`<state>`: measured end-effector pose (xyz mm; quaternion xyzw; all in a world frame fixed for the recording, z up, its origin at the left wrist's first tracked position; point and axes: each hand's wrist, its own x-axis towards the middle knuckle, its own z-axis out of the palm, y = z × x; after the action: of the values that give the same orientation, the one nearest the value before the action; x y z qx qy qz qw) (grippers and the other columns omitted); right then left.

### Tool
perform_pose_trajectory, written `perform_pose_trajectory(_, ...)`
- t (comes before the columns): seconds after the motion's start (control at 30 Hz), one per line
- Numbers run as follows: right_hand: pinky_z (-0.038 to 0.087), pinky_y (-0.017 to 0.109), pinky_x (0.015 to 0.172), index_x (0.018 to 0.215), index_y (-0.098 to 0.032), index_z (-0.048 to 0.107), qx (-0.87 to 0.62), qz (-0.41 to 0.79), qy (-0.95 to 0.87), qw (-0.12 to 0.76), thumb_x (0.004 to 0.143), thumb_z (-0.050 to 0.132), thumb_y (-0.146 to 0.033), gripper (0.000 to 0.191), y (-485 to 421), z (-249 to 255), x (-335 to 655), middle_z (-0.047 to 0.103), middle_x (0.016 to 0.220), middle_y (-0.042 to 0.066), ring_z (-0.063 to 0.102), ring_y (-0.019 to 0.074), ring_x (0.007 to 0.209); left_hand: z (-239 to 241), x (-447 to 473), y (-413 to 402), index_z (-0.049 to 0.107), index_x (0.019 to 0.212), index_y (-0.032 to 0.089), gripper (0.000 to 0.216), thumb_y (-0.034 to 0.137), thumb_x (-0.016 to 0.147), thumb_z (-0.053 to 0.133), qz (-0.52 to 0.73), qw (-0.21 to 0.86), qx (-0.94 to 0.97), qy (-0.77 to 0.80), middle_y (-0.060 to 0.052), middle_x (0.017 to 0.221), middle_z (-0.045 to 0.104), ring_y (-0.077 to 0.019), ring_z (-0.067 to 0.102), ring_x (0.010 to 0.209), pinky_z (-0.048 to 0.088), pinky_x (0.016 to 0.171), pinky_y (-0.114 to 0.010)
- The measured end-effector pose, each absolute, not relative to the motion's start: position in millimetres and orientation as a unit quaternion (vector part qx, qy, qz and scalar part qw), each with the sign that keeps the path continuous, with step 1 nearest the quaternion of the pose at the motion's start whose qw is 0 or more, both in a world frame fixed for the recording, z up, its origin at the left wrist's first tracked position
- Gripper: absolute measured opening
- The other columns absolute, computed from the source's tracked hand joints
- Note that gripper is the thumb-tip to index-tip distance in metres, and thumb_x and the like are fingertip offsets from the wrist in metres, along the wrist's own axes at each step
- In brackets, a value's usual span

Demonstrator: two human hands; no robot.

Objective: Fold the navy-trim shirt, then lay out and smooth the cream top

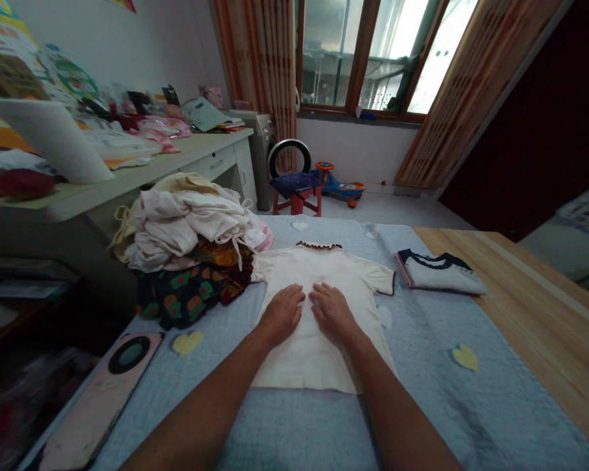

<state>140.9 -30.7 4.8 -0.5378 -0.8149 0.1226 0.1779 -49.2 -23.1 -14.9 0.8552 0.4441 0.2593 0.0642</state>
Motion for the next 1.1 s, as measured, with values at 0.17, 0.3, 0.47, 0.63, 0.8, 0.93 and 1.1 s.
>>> perform_pose_trajectory(0.17,0.031,0.05,0.112,0.117,-0.026,0.067,-0.514,0.123,-0.824,0.206,0.088,0.054,-0.014,0.034,-28,-2,145,0.056,0.14,0.005,0.043,0.024,0.136,-16,-50,-23,0.059,0.109,0.02,0.026,0.011,0.086,0.05,0.263,0.075,0.851,0.448,-0.01,0.132,0.059,-0.0237,0.05,0.129,0.042,0.111,-0.046)
perform_pose_trajectory(0.3,0.035,0.048,0.111,0.107,-0.027,0.072,-0.493,0.125,-0.829,0.233,0.087,0.055,-0.013,0.03,-26,-3,147,0.063,0.133,0.004,0.05,0.0221,0.131,-18,-50,-23,0.058,0.114,0.02,0.03,0.012,0.086,0.049,0.269,0.075,0.851,0.445,-0.01,0.132,0.059,-0.0238,0.05,0.13,0.041,0.111,-0.047)
perform_pose_trajectory(0.47,0.039,0.044,0.109,0.093,-0.026,0.075,-0.475,0.163,-0.821,0.272,0.083,0.05,-0.008,0.032,-26,1,148,0.07,0.119,0.002,0.057,0.0196,0.124,-19,-50,-23,0.055,0.126,0.018,0.04,0.013,0.087,0.048,0.259,0.065,0.854,0.447,-0.012,0.136,0.057,-0.0246,0.049,0.131,0.041,0.111,-0.047)
perform_pose_trajectory(0.63,0.045,0.036,0.103,0.077,-0.024,0.074,-0.478,0.241,-0.783,0.318,0.073,0.042,-0.003,0.039,-28,8,148,0.076,0.099,0.0,0.062,0.017,0.115,-19,-50,-22,0.056,0.127,0.018,0.042,0.013,0.087,0.049,0.248,0.061,0.855,0.452,-0.011,0.138,0.057,-0.0244,0.048,0.132,0.04,0.112,-0.046)
perform_pose_trajectory(0.8,0.049,0.032,0.096,0.076,-0.023,0.072,-0.488,0.265,-0.752,0.355,0.071,0.042,-0.007,0.035,-29,6,149,0.075,0.087,0.001,0.067,0.0169,0.099,-18,-50,-22,0.057,0.126,0.015,0.04,0.013,0.087,0.049,0.237,0.062,0.858,0.451,-0.013,0.138,0.056,-0.025,0.047,0.133,0.04,0.112,-0.046)
perform_pose_trajectory(0.93,0.046,0.033,0.1,0.1,-0.019,0.072,-0.518,0.207,-0.754,0.347,0.076,0.042,-0.008,0.04,-27,0,148,0.073,0.109,0.007,0.064,0.0176,0.107,-17,-50,-23,0.057,0.127,0.015,0.04,0.012,0.088,0.049,0.238,0.062,0.857,0.452,-0.013,0.138,0.056,-0.0245,0.047,0.133,0.039,0.113,-0.045)
perform_pose_trajectory(1.1,0.028,0.043,0.116,0.13,-0.014,0.059,-0.536,0.139,-0.805,0.212,0.089,0.046,-0.016,0.043,-28,2,143,0.052,0.144,0.011,0.04,0.024,0.138,-14,-50,-25,0.055,0.129,0.015,0.04,0.017,0.09,0.049,0.213,0.053,0.857,0.466,-0.012,0.141,0.054,-0.0246,0.045,0.135,0.036,0.114,-0.045)
